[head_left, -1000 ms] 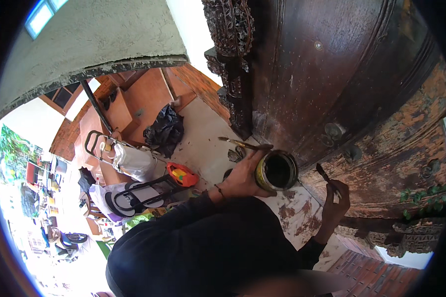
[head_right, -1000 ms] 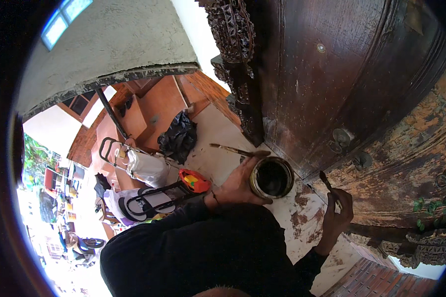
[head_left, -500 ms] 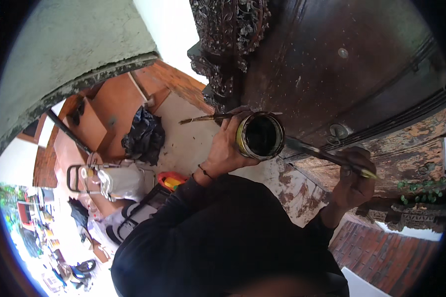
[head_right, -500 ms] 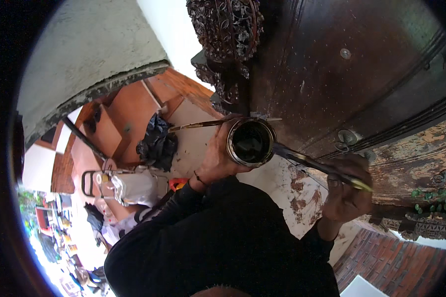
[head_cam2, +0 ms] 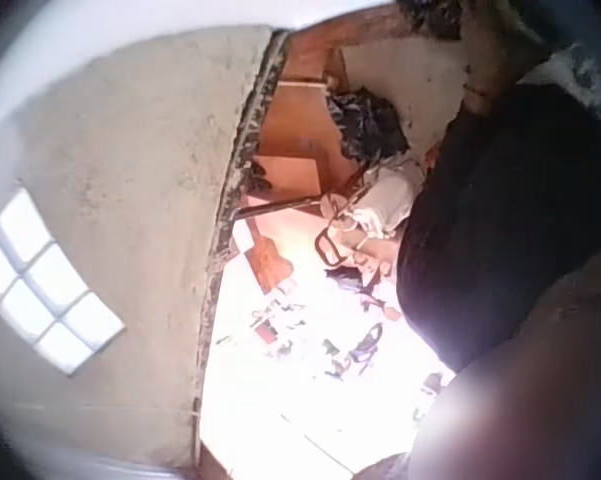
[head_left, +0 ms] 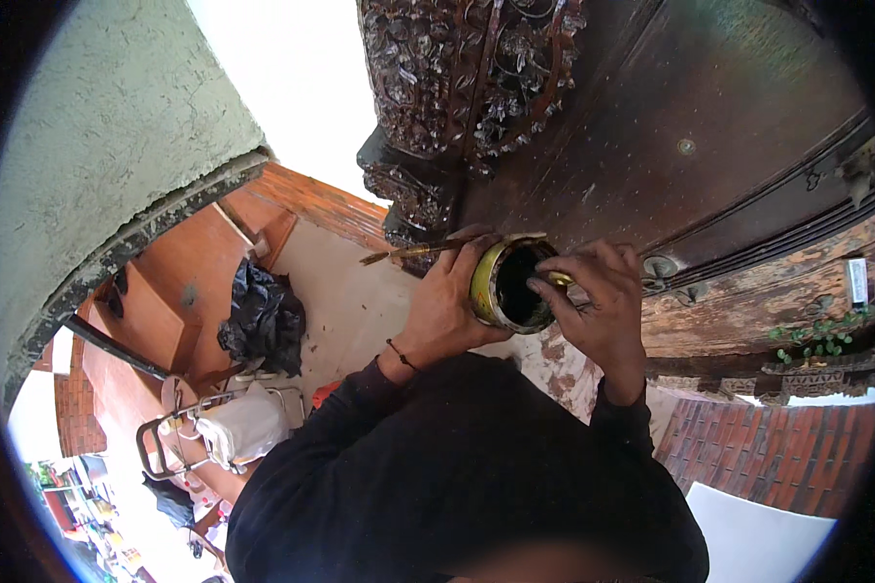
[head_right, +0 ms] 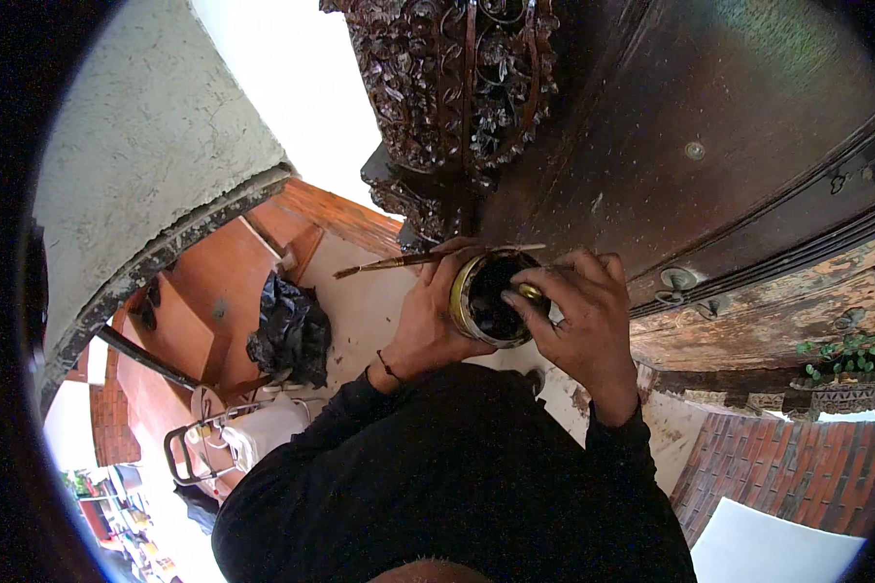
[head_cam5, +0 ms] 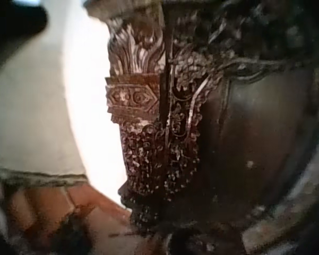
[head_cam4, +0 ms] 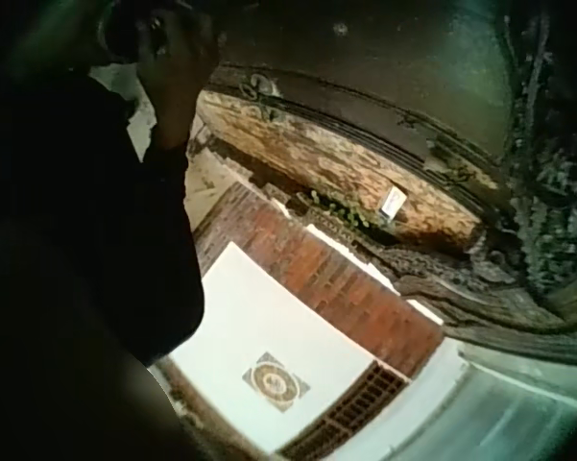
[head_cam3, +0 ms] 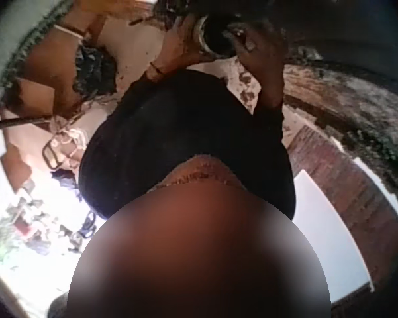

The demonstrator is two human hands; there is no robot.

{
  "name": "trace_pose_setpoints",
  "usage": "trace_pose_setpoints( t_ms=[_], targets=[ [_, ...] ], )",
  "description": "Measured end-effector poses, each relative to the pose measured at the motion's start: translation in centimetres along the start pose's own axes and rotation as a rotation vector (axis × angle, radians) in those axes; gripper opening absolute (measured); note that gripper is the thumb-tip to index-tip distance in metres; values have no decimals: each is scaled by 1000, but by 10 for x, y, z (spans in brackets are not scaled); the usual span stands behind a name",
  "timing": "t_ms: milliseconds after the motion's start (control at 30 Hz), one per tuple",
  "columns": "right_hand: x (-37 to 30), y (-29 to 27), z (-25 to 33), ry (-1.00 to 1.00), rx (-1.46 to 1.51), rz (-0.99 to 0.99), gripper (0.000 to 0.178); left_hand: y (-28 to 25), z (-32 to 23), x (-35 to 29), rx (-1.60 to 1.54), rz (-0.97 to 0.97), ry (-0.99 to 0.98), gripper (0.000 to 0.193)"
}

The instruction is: Applying a dark varnish or wood stain to an ornate wooden cabinet or door frame using a paintbrush.

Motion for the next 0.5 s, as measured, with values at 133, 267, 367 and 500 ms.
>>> trace_pose_setpoints(
  t_ms=[133,267,367,500],
  targets=[
    [9,-6,-3,41,26,-69,22,1,12,6,37,-8,0,110],
    [5,-23,-17,255,240,-332,18,4,16,23,12,14,-91,111],
    [-5,-27,-23,312,245,-386,15,8,11,39,-33,-36,-40,109],
    [-31,-14,-40,485,548,-595,12,16,5,51,-5,-15,-34,109]
  ],
)
Point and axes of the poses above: each hand's wrist, its own x-axis towards the middle knuckle, its own y-axis out of the palm, z = x × y, the point moved 3 cm from there along x, towards the middle knuckle, and after that the axes turned 13 degrees about -z, right-handed, at the moved point
